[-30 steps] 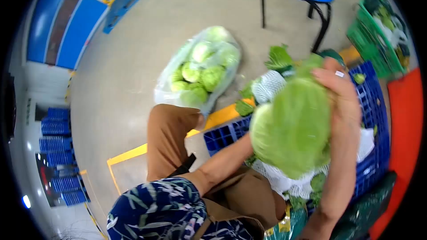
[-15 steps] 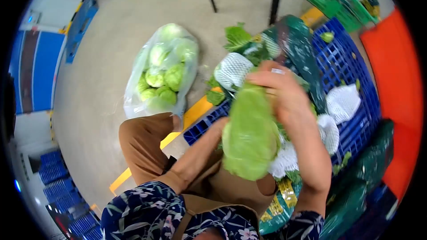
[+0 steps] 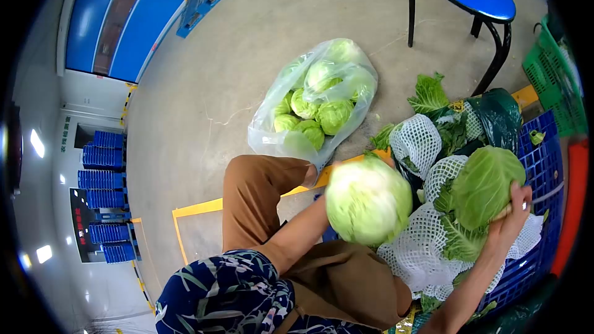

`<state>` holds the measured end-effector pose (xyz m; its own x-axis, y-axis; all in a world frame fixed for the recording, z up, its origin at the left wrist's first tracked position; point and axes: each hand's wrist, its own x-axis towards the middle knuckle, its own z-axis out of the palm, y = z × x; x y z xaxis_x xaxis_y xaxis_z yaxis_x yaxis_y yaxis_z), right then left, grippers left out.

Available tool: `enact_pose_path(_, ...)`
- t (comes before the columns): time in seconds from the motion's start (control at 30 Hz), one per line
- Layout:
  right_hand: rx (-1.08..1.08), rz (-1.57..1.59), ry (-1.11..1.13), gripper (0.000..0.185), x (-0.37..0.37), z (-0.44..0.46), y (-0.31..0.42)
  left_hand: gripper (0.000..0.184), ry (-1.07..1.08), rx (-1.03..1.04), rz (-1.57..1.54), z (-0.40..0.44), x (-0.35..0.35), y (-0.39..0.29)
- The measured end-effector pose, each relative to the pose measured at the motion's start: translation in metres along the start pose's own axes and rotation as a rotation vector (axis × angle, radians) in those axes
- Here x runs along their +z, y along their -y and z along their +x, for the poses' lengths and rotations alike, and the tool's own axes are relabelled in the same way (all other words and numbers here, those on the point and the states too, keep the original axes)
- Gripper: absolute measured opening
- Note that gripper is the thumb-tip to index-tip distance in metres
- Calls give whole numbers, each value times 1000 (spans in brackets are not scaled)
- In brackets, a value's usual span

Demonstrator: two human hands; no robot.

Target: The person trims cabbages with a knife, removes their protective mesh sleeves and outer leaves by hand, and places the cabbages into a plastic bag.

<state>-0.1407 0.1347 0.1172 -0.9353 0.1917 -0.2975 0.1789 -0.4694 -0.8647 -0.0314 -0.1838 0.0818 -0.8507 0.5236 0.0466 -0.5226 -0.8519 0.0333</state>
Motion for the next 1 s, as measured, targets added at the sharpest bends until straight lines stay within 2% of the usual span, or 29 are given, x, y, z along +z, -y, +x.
enact_pose_path(0.1, -48, -494, 105, 34, -64, -12, 0, 85, -256, 344, 122, -37, -20, -53)
enact_pose_path(0.2, 37, -1066, 96, 13, -94, -46, 11, 73, -582, 777, 253, -79, -73, -122)
enact_pose_path(0.23, 6, -1164, 143, 6, -100, -50, 7, 70, -672, 890, 283, -95, -88, -142)
enact_pose_path(0.3, -48, -1379, 205, 17, -120, -58, 2, 65, -757, 1038, 331, -129, -107, -173)
enact_pose_path(0.33, -263, -1238, 198, 34, -144, -63, -21, 67, -659, 1023, 363, -144, -111, -179)
enact_pose_path(0.37, -261, -1291, 241, 32, -152, -69, -26, 74, -775, 1039, 413, -160, -127, -190)
enact_pose_path(0.4, -163, -1489, 203, 26, -150, -70, -31, 80, -968, 997, 508, -161, -115, -177)
enact_pose_path(0.43, -370, -1520, 198, 15, -158, -73, -45, 83, -997, 927, 491, -169, -122, -185)
enact_pose_path(0.47, -431, -1657, 180, 14, -169, -72, -57, 84, -1150, 885, 360, -169, -130, -190)
enact_pose_path(0.5, -298, -1763, 110, 20, -161, -76, -56, 86, -1309, 844, 233, -165, -137, -199)
enact_pose_path(0.6, -234, -1932, 82, 16, -133, -69, -47, 87, -1966, 607, 406, -167, -174, -247)
enact_pose_path(0.7, -285, -2014, 45, 11, -140, -70, -56, 87, -1846, 603, 569, -163, -171, -267)
enact_pose_path(0.8, -377, -2039, 72, 11, -131, -64, -48, 90, -1941, 601, 716, -143, -156, -254)
enact_pose_path(0.87, -471, -2085, 118, 13, -124, -63, -31, 89, -1946, 689, 860, -132, -160, -251)
enact_pose_path(0.93, -327, -1981, 186, 15, -127, -59, -19, 87, -1917, 812, 1053, -133, -191, -255)
enact_pose_path(0.97, -256, -1932, 216, 15, -124, -55, -11, 80, -2103, 892, 1399, -111, -175, -229)
enact_pose_path(1.0, -294, -1926, 189, 17, -114, -51, -2, 73, -2265, 956, 1766, -81, -159, -195)
